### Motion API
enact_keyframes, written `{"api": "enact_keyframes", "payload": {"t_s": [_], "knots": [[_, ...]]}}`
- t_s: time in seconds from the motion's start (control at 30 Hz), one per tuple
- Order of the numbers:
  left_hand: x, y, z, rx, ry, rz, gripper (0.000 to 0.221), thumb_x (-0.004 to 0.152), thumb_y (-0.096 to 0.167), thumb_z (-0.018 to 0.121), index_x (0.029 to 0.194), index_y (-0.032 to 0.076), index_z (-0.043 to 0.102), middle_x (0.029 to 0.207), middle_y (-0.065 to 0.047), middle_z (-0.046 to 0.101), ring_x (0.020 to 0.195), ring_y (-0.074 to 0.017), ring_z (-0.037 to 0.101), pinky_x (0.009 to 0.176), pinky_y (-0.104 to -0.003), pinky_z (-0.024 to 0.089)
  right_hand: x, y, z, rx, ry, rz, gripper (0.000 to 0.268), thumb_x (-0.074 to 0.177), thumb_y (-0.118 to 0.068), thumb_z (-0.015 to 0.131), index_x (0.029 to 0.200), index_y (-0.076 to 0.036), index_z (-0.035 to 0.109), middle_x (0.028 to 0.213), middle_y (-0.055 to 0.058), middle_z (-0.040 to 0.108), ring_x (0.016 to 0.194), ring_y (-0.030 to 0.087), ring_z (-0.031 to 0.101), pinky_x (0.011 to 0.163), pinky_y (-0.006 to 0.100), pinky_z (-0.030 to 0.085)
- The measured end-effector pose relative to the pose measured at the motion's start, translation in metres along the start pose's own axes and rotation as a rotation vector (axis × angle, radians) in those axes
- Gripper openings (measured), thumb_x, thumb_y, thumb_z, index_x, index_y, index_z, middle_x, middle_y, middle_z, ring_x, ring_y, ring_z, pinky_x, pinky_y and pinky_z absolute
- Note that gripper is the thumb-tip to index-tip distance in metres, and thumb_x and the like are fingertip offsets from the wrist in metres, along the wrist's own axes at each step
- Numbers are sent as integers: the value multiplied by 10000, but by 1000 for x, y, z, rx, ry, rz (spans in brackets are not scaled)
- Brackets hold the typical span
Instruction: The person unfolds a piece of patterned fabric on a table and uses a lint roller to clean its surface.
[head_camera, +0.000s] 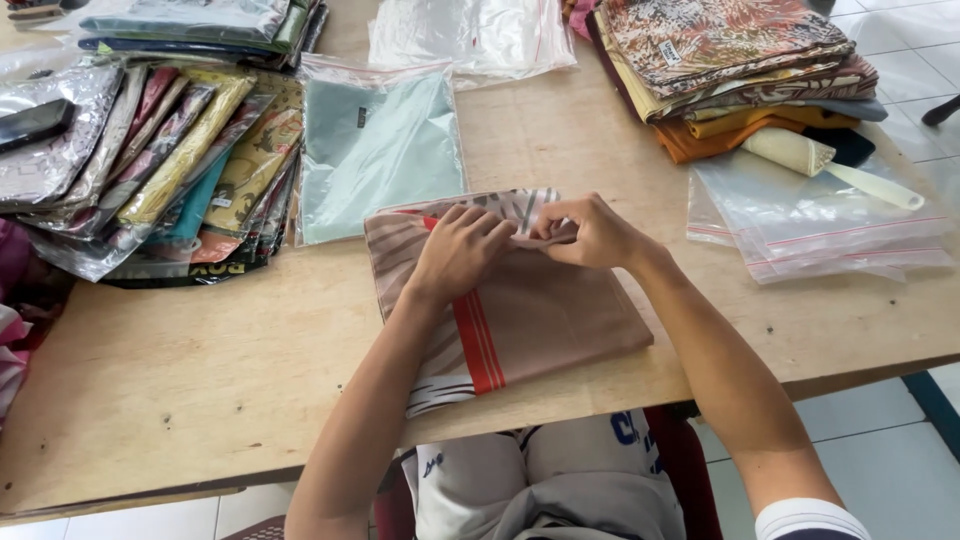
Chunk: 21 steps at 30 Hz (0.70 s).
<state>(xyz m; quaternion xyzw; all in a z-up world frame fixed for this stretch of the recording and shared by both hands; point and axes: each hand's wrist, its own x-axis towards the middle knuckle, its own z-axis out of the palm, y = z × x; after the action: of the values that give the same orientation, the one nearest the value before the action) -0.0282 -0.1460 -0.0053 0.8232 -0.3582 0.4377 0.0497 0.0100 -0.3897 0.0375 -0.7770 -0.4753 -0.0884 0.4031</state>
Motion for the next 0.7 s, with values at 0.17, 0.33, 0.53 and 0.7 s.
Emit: {"api": "enact_keyframes", "payload": {"t_s": [0.17,0.33,0.53,0.7], "knots": [[-12,-6,-44,-30,-323,-170,99,942,271,592,962,197,655,857,-21,675,848,-258,701,757,-367,492,-6,-20,-32,496,-233,285,173,771,41,794,808,-83,679,746,-61,601,740,86,578,666,256,501],[-32,-17,-122,-92,-429,-517,224,814,242,801,1018,194,722,866,-61,729,822,-348,733,740,-441,565,-10,-31,-68,541,-49,246,159,791,69,789,863,-17,677,699,8,587,692,90,563,624,259,492],[36,5,-252,-514,-114,-881,198,843,50,796,1016,121,731,871,-86,743,825,-274,696,700,-356,557,18,-100,-133,433,190,184,291,859,1,794,1127,-10,680,1009,83,706,904,102,701,850,205,589],[73,-9,-316,-730,350,-817,204,930,-101,794,1016,56,696,1058,-36,743,961,-119,745,828,-247,683,52,-116,-152,338,205,98,360,884,-4,748,1236,-10,671,1231,133,714,1089,168,718,1006,222,604]]}}
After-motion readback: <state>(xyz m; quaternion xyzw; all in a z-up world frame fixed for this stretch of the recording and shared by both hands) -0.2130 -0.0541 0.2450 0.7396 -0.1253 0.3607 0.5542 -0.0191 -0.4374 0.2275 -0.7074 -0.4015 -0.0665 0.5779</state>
